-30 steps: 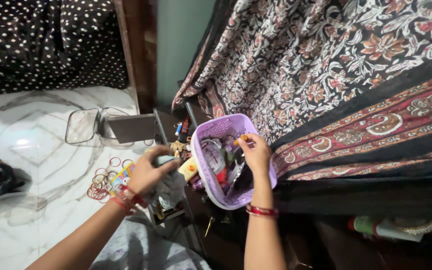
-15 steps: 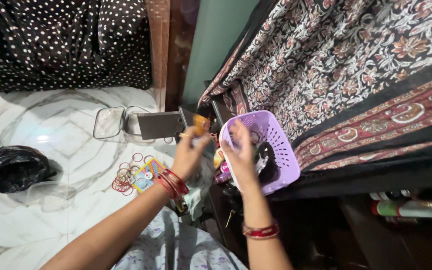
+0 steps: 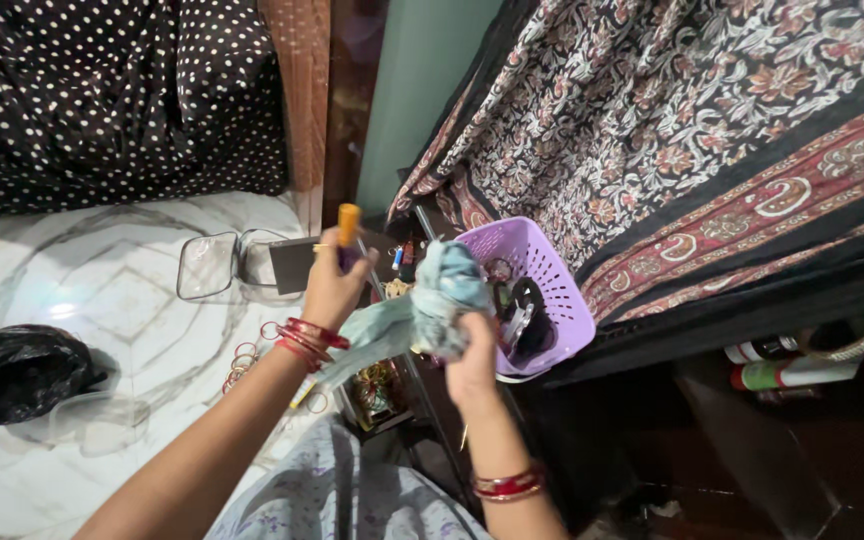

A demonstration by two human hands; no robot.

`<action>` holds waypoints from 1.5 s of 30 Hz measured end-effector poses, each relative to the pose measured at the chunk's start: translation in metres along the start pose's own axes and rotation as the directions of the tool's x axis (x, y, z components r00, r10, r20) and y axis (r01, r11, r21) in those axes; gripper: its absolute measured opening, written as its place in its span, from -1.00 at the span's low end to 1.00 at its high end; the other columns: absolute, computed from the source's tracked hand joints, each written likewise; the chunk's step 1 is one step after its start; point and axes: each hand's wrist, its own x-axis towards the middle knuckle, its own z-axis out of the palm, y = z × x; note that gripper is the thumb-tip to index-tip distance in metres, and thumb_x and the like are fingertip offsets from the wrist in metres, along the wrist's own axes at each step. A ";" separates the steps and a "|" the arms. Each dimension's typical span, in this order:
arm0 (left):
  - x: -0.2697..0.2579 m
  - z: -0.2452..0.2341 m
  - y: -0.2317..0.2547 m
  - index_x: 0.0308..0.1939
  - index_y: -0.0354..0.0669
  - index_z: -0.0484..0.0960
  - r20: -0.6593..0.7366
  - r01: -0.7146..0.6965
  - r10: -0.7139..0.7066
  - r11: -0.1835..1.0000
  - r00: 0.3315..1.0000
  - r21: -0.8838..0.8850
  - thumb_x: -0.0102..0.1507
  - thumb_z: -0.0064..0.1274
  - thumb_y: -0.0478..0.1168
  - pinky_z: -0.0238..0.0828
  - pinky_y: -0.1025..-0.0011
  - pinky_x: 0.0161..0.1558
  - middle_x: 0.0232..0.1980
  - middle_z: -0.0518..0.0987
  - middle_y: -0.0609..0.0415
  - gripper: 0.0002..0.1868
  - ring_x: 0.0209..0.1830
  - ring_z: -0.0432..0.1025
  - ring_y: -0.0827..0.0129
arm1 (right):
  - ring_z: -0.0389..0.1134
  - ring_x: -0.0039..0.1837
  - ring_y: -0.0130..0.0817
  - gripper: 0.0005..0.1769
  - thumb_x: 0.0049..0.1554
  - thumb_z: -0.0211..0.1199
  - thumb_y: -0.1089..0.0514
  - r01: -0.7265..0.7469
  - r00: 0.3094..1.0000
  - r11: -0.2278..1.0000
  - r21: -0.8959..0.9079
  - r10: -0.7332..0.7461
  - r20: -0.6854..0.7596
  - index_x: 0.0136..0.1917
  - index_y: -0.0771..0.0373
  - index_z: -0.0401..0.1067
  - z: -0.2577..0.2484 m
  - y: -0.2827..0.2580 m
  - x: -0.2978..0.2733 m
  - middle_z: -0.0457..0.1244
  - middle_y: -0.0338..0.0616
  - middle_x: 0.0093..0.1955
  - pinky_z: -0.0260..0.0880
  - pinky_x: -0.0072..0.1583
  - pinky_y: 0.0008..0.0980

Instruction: The person organizes various small items from a purple basket, including bottles, containers, and accessories, placing them into a cabinet and on the floor. They wipe some items with a cloth and sort through the contents methodically.

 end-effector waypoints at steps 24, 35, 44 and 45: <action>-0.062 -0.011 0.088 -0.03 -0.20 0.50 0.540 -0.575 0.445 0.813 0.715 0.092 0.15 0.19 -0.21 0.42 0.09 -0.30 -0.34 0.57 -0.15 -0.65 -0.33 0.50 -0.05 | 0.41 0.10 -0.13 -0.64 0.22 0.11 0.03 -0.218 0.974 0.949 0.227 0.198 0.109 0.12 0.30 0.51 0.066 -0.083 -0.032 0.39 -0.04 0.09 0.40 0.07 -0.16; -0.033 0.031 0.044 0.41 -0.13 0.35 0.179 -0.280 0.370 0.878 0.912 -0.387 0.41 0.01 -0.03 0.16 0.29 0.37 0.36 0.28 -0.09 -0.47 0.32 0.24 0.21 | 0.16 0.49 -0.26 -0.25 0.14 0.23 0.15 0.155 0.957 0.983 -0.096 -0.126 0.262 0.55 0.23 0.11 0.101 -0.042 -0.080 0.17 -0.17 0.47 0.12 0.47 -0.19; -0.053 0.013 0.083 0.47 0.05 0.34 0.143 -0.672 0.657 0.727 0.740 0.140 0.16 0.12 0.00 -0.04 0.09 0.50 0.63 0.10 -0.22 -0.23 0.54 0.14 -0.21 | 0.36 0.27 -0.28 -0.44 0.24 0.21 0.07 0.238 0.964 0.959 0.153 -0.252 0.085 0.42 0.36 0.26 0.072 -0.010 -0.071 0.28 -0.09 0.31 0.39 0.29 -0.25; -0.058 0.008 0.091 0.51 0.00 0.22 0.168 -0.574 0.572 0.818 0.803 -0.041 0.20 0.10 -0.01 -0.02 0.10 0.50 0.59 0.16 -0.17 -0.20 0.48 0.19 -0.12 | 0.37 0.24 -0.26 -0.44 0.25 0.19 0.04 0.195 0.979 0.972 0.131 -0.201 0.040 0.42 0.38 0.28 0.068 -0.008 -0.070 0.29 -0.08 0.28 0.40 0.26 -0.23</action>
